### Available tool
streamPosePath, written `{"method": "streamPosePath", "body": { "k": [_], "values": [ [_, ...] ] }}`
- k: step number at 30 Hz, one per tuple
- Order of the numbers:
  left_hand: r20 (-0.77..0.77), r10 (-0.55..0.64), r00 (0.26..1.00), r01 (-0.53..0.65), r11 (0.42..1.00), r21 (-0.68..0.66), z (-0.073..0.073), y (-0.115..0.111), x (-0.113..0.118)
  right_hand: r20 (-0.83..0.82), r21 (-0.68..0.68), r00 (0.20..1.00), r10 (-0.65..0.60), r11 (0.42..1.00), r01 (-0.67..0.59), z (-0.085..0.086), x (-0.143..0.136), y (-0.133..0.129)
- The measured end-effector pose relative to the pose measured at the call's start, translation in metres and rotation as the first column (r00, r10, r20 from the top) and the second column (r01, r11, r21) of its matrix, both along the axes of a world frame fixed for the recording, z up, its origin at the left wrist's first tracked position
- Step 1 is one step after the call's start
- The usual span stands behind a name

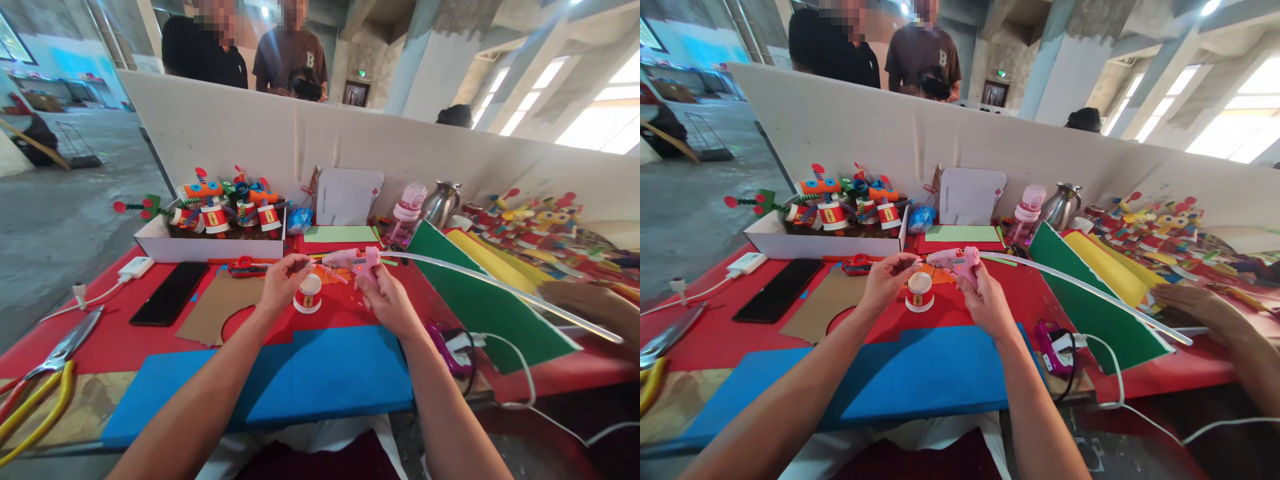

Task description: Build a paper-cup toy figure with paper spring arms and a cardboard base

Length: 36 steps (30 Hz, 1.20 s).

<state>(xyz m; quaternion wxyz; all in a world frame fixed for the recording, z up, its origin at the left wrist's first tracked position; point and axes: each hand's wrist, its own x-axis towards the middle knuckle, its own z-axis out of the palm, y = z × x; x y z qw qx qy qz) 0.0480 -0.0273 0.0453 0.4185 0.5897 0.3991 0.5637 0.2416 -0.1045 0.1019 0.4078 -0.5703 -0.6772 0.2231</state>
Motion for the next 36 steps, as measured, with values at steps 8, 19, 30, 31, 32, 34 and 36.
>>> {"method": "streamPosePath", "body": {
  "k": [8, 19, 30, 31, 32, 34, 36],
  "values": [
    [0.013, -0.006, 1.0, 0.006, 1.0, -0.004, 0.0029, -0.0012, -0.0001, 0.012, 0.002, 1.0, -0.001, 1.0, 0.001, 0.0006, -0.0005, -0.0017],
    [0.003, 0.002, 1.0, -0.002, 1.0, 0.006, 0.0035, -0.0015, 0.0, 0.034, 0.022, 0.999, -0.019, 1.0, 0.019, -0.0001, -0.0004, -0.0007],
    [0.256, -0.065, 0.965, 0.103, 0.985, -0.136, 0.0027, 0.0002, 0.0002, -0.122, -0.034, 0.992, 0.008, 0.999, -0.013, 0.0, -0.004, 0.0001],
    [0.265, -0.073, 0.962, 0.113, 0.984, -0.138, 0.0023, 0.0006, -0.0004, -0.138, -0.036, 0.99, 0.012, 0.999, -0.017, -0.0001, -0.0045, 0.0002],
    [0.271, -0.08, 0.959, 0.121, 0.983, -0.139, 0.0018, 0.0009, -0.001, -0.148, -0.036, 0.989, 0.014, 0.999, -0.019, -0.0001, -0.0049, 0.0002],
    [0.283, -0.09, 0.955, 0.136, 0.98, -0.147, 0.001, 0.0012, -0.0021, -0.156, -0.04, 0.988, 0.009, 0.999, -0.016, 0.0002, -0.0052, 0.0002],
    [0.3, -0.089, 0.95, 0.14, 0.978, -0.155, 0.0004, 0.0011, -0.0027, -0.156, -0.047, 0.988, 0.002, 0.999, -0.01, 0.0004, -0.005, 0.0]
  ]
}}
